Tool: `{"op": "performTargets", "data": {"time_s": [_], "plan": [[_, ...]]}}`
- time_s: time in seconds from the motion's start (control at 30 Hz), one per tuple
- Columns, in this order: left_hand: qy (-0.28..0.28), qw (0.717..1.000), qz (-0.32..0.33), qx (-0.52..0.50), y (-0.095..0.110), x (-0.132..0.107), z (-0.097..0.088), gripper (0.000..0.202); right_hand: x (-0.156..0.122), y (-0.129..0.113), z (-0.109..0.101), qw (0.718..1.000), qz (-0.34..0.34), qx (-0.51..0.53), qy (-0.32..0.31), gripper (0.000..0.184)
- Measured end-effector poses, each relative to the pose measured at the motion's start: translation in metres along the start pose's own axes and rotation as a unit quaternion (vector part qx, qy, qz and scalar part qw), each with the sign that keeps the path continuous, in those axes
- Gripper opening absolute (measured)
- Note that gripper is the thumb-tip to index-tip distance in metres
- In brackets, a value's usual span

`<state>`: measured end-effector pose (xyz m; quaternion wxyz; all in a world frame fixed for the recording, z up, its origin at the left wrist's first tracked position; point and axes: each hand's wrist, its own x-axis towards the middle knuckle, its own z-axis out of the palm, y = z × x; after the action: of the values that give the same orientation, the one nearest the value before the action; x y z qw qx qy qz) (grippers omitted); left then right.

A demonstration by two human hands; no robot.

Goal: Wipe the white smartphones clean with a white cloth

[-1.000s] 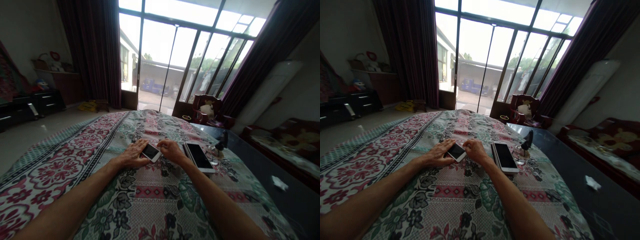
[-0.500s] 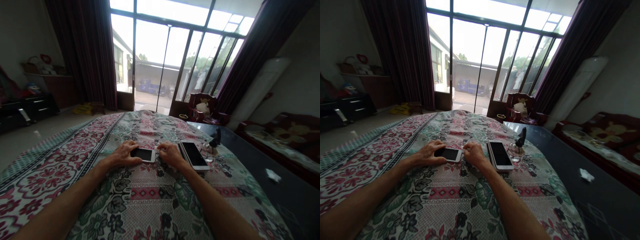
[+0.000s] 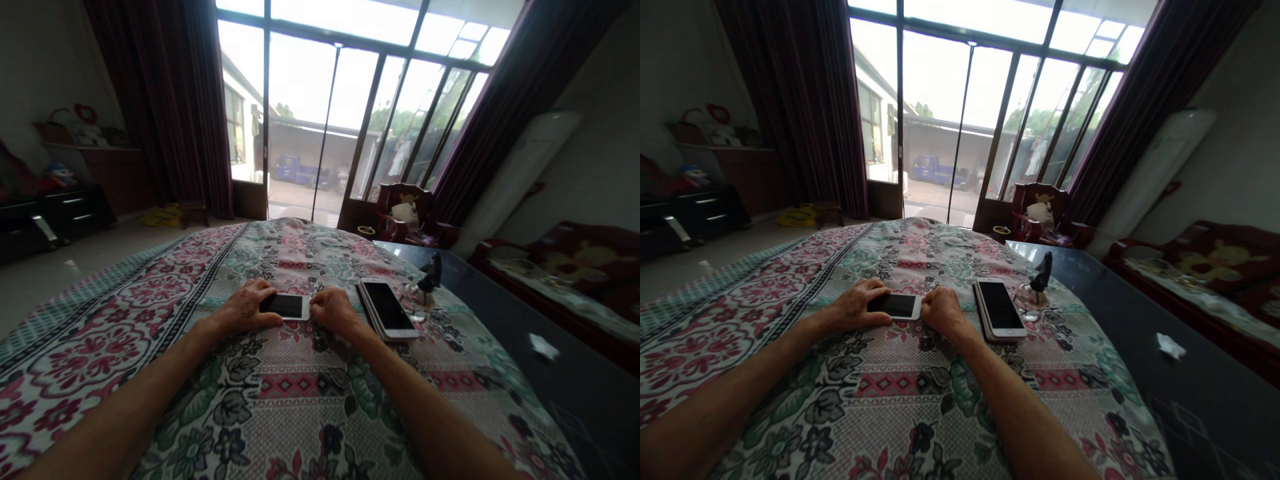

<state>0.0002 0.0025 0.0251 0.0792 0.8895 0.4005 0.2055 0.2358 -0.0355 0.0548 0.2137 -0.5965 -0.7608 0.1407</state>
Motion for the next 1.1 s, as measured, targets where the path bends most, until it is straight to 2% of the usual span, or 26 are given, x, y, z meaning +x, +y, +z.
{"op": "performTargets", "data": {"time_s": [0.27, 0.53, 0.6, 0.9, 1.03, 1.1], "plan": [[0.009, 1.0, 0.004, 0.0, 0.002, -0.001, 0.0, 0.058, -0.014, -0.007, -0.013, 0.997, 0.007, 0.039, -0.072, 0.021], [0.007, 1.0, -0.008, -0.005, 0.002, -0.001, 0.001, 0.056, 0.006, 0.005, 0.004, 0.996, -0.052, -0.055, 0.052, 0.022], [0.011, 1.0, -0.01, -0.002, 0.002, -0.001, 0.002, 0.056, 0.007, 0.007, 0.007, 0.994, -0.064, -0.07, 0.06, 0.022], [0.019, 1.0, -0.01, 0.002, 0.002, -0.002, 0.003, 0.054, -0.012, -0.009, 0.0, 0.994, -0.047, -0.096, 0.007, 0.022], [0.021, 1.0, -0.014, 0.007, 0.002, -0.002, 0.004, 0.056, -0.015, -0.016, -0.008, 0.997, -0.008, -0.072, -0.037, 0.021], [0.031, 0.999, -0.021, 0.005, 0.004, -0.002, 0.005, 0.054, -0.013, -0.015, -0.012, 0.998, -0.004, -0.054, -0.029, 0.022]]}}
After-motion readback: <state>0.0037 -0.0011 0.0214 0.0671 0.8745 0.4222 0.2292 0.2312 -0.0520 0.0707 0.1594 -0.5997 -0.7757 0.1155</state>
